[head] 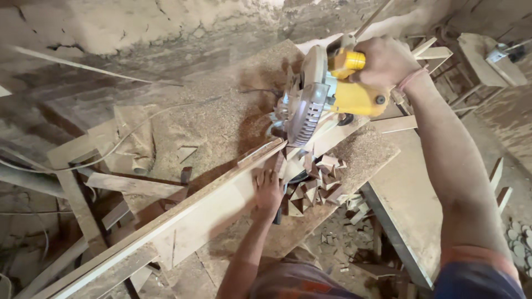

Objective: The person cuts a long wooden strip into small pieces using a handheld circular saw, holding the strip steady with one hand while guiding the saw with the other. After each cut the person moves the cut piece aside and repositions the strip, repeating the cutting cycle and finally gathering the cut pieces.

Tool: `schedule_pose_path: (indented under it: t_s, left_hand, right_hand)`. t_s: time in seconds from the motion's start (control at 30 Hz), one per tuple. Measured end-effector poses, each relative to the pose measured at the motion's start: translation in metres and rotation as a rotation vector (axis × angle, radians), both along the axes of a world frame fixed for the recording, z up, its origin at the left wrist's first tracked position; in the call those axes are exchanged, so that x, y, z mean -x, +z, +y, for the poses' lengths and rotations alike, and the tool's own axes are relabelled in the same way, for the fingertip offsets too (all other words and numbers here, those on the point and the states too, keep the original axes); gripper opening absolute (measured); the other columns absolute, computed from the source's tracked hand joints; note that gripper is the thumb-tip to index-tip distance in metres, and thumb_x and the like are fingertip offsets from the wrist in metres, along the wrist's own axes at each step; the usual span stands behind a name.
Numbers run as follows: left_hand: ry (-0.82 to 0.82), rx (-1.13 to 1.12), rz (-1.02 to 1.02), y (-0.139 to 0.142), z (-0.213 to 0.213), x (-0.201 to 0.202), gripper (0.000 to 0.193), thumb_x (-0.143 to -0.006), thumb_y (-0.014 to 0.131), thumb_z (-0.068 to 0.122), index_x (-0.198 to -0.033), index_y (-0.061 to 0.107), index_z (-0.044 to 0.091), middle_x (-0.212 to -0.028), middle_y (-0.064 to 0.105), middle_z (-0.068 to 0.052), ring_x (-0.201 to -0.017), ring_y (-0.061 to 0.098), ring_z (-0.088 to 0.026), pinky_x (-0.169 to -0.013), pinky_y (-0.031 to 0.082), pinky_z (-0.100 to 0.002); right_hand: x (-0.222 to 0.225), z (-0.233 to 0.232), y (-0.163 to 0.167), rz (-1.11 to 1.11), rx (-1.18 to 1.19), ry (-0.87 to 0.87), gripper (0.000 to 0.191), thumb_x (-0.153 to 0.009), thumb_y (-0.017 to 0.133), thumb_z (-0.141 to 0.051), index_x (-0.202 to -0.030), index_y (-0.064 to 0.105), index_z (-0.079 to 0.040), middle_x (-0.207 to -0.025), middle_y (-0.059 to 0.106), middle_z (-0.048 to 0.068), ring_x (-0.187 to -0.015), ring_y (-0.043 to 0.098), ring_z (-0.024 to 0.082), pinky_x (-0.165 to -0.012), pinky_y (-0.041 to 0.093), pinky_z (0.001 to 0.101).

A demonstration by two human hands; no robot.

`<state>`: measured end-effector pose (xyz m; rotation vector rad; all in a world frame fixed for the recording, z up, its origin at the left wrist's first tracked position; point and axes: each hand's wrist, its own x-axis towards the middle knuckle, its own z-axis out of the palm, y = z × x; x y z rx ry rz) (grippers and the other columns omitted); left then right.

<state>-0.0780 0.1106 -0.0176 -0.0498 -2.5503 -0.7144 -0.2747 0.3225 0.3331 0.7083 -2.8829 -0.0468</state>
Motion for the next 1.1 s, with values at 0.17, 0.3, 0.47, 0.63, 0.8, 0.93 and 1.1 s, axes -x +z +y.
schedule_pose_path:
  t_s: [0.17,0.3,0.47,0.63,0.8,0.93,1.1]
  left_hand:
    - [-0.006,-0.143,-0.068,-0.001,0.005,0.005,0.036,-0.086,0.075,0.022,-0.116,0.063,0.005,-0.111,0.068,-0.016,-0.112,0.061,-0.037,-0.103,0.044,-0.053]
    - [-0.206,-0.213,-0.034,-0.006,0.005,0.007,0.042,-0.082,0.077,0.016,-0.120,0.064,0.005,-0.114,0.068,-0.017,-0.111,0.062,-0.037,-0.100,0.044,-0.051]
    - [-0.295,-0.253,0.016,-0.012,0.001,0.004,0.039,-0.084,0.077,0.016,-0.119,0.063,0.005,-0.115,0.071,-0.017,-0.112,0.062,-0.038,-0.100,0.046,-0.050]
    - [-0.077,-0.521,-0.066,-0.010,-0.011,0.003,0.030,-0.095,0.070,0.022,-0.119,0.064,0.004,-0.104,0.070,-0.019,-0.096,0.067,-0.037,-0.083,0.056,-0.049]
    - [0.321,-0.302,-0.334,-0.004,-0.027,0.006,0.029,-0.103,0.062,0.032,-0.119,0.062,0.007,-0.105,0.071,-0.016,-0.093,0.070,-0.038,-0.076,0.058,-0.051]
    - [0.145,0.036,-0.047,0.000,-0.037,-0.003,0.037,-0.086,0.067,0.033,-0.116,0.065,0.010,-0.109,0.070,-0.017,-0.093,0.068,-0.035,-0.071,0.059,-0.047]
    - [0.002,0.226,-0.098,-0.003,-0.040,0.019,0.040,-0.093,0.064,0.029,-0.129,0.065,0.012,-0.105,0.070,-0.012,-0.099,0.069,-0.031,-0.084,0.058,-0.045]
  right_hand:
    - [0.011,0.001,0.003,-0.025,0.035,0.089,0.048,-0.070,0.080,-0.040,-0.109,0.078,-0.013,-0.094,0.075,0.019,-0.087,0.073,0.040,-0.081,0.057,0.0521]
    - [0.010,-0.001,0.004,-0.054,0.055,0.081,0.047,-0.068,0.080,-0.038,-0.110,0.079,-0.016,-0.092,0.075,0.019,-0.087,0.072,0.040,-0.082,0.057,0.0516]
    - [0.006,-0.004,0.005,-0.064,0.085,0.075,0.050,-0.067,0.079,-0.036,-0.114,0.079,-0.018,-0.091,0.075,0.019,-0.087,0.072,0.040,-0.082,0.057,0.0519]
    - [0.005,-0.007,0.007,-0.037,0.069,0.090,0.054,-0.066,0.080,-0.036,-0.117,0.077,-0.019,-0.094,0.075,0.019,-0.088,0.072,0.041,-0.082,0.057,0.0524]
    - [0.001,-0.010,0.008,-0.058,0.065,0.040,0.045,-0.067,0.080,-0.037,-0.109,0.079,-0.021,-0.092,0.076,0.017,-0.089,0.072,0.040,-0.085,0.056,0.0530]
    - [-0.001,-0.009,0.007,-0.041,0.083,0.036,0.042,-0.068,0.079,-0.035,-0.107,0.079,-0.018,-0.091,0.075,0.018,-0.088,0.072,0.040,-0.086,0.056,0.0524]
    - [-0.001,-0.008,0.006,-0.016,0.075,0.050,0.041,-0.069,0.079,-0.034,-0.105,0.079,-0.017,-0.088,0.074,0.020,-0.087,0.072,0.041,-0.085,0.057,0.0523]
